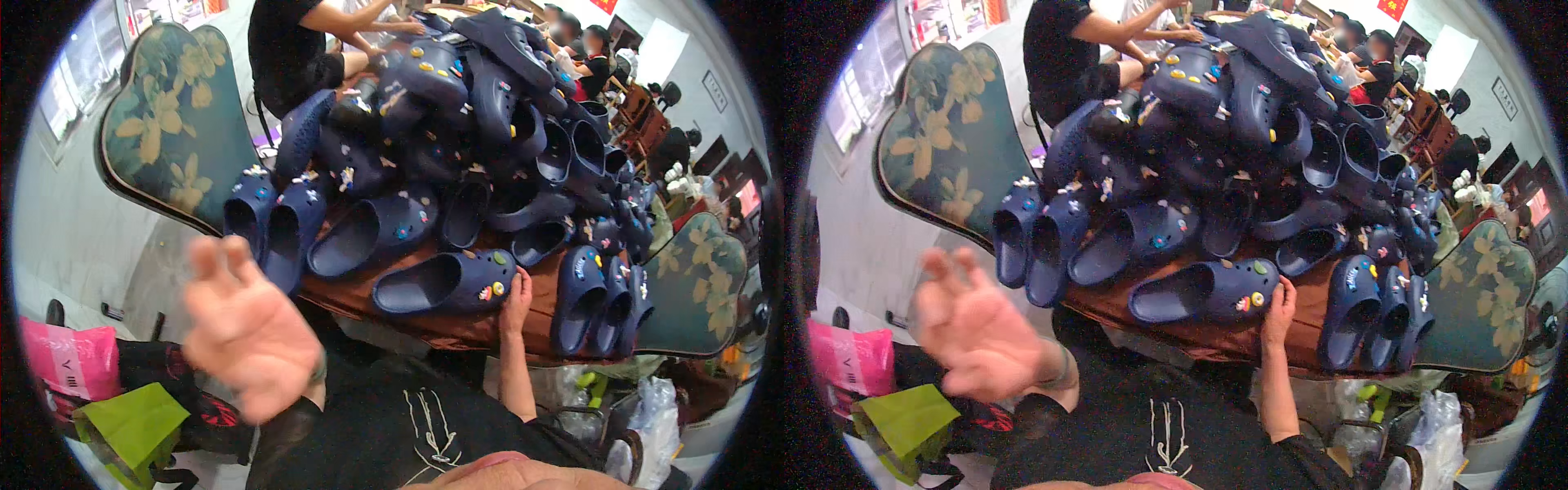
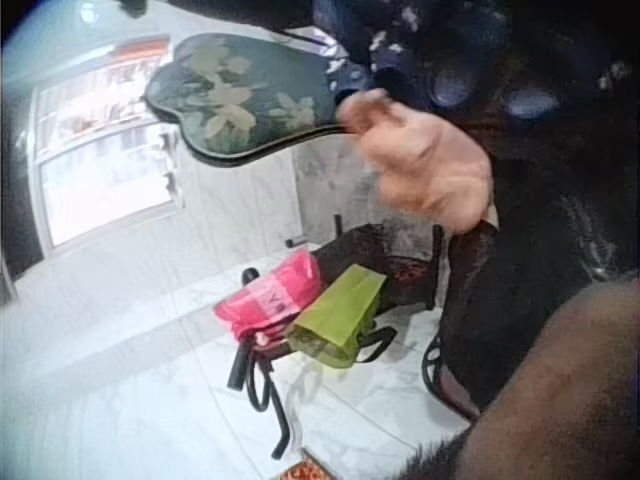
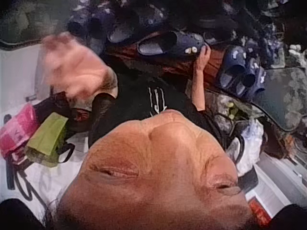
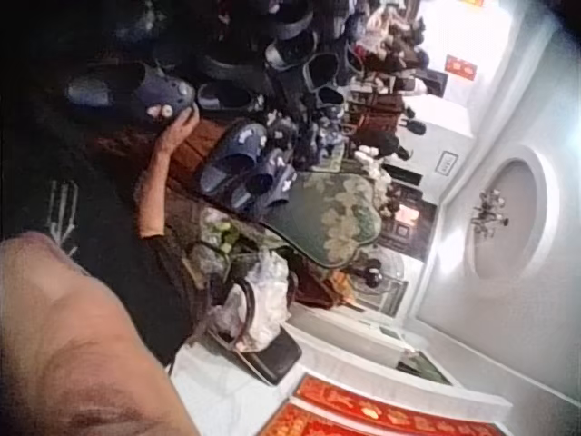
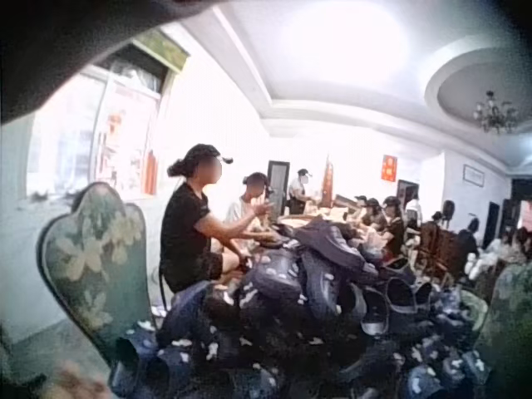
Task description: The person is attaching decorative charms to the holes of blue foam clogs (crocs style).
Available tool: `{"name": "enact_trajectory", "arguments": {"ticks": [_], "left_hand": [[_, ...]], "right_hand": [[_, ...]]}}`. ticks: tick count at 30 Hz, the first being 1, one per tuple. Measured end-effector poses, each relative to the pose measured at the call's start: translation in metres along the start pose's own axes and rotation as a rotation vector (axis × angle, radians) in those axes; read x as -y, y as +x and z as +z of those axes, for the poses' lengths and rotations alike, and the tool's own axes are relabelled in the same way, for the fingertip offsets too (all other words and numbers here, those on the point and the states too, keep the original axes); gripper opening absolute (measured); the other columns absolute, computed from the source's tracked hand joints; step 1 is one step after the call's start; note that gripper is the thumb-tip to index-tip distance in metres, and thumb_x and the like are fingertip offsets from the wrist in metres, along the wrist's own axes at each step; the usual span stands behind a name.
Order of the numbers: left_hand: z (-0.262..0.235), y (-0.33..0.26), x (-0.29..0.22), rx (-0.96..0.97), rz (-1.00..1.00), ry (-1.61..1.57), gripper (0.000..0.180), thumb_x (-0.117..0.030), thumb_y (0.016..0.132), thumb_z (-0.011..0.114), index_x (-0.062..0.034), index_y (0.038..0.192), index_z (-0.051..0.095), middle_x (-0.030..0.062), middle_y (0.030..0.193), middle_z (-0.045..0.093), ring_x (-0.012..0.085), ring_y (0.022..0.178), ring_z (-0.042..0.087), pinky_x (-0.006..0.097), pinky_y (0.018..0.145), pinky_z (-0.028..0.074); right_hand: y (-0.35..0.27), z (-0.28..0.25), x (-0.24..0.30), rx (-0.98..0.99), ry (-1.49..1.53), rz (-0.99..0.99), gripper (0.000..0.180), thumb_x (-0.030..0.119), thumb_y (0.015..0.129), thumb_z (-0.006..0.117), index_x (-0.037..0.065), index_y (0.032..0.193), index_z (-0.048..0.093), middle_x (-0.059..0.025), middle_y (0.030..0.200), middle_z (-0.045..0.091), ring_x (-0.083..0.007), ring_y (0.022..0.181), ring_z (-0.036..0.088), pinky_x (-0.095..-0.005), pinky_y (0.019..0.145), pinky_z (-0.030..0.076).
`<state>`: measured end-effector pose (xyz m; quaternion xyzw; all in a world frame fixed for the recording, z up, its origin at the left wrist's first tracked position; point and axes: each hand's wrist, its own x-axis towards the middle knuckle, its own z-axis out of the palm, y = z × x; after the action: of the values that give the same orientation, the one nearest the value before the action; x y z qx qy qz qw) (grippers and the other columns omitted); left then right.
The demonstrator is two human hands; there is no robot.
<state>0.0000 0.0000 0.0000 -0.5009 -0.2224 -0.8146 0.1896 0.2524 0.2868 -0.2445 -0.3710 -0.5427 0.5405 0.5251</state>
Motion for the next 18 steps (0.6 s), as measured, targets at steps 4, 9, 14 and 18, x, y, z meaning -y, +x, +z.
{"name": "enact_trajectory", "arguments": {"ticks": [4,9,14,18], "left_hand": [[0.006,-0.021,0.013,0.232,-0.238,0.243,0.018,-0.025,0.082,0.066,-0.01,0.088,0.058,0.0116,0.098,0.059,0.0342,0.115,0.048,0.05,0.1,0.03],[0.013,-0.08,0.034,0.332,-0.706,0.288,0.019,0.006,0.072,0.075,-0.0038,0.081,0.061,0.009,0.087,0.065,0.0222,0.09,0.062,0.031,0.075,0.047],[-0.002,-0.141,0.062,0.662,-0.65,0.593,0.016,-0.006,0.073,0.075,-0.0048,0.085,0.065,0.0105,0.1,0.066,0.0264,0.096,0.062,0.039,0.086,0.046],[-0.004,-0.165,0.062,0.767,-0.589,0.728,0.032,-0.014,0.074,0.076,-0.0057,0.102,0.065,0.0099,0.114,0.063,0.0281,0.114,0.054,0.042,0.097,0.038]], "right_hand": [[-0.007,0.011,0.011,0.005,0.02,0.024,0.031,0.023,0.1,0.049,0.001,0.121,0.053,-0.0055,0.111,0.056,-0.0128,0.1,0.052,-0.0268,0.09,0.042],[-0.004,0.008,0.012,0.021,0.028,-0.008,0.032,0.023,0.1,0.049,0.0,0.121,0.053,-0.0054,0.112,0.055,-0.0125,0.101,0.052,-0.0271,0.09,0.042],[-0.003,0.005,0.007,0.007,0.084,0.001,0.03,0.021,0.1,0.049,0.0,0.121,0.053,-0.0057,0.114,0.055,-0.0125,0.102,0.052,-0.0273,0.091,0.042],[-0.005,0.009,0.011,0.022,0.118,0.032,0.03,0.02,0.1,0.049,0.0,0.122,0.053,-0.0059,0.114,0.055,-0.0127,0.102,0.052,-0.0272,0.091,0.042]]}}
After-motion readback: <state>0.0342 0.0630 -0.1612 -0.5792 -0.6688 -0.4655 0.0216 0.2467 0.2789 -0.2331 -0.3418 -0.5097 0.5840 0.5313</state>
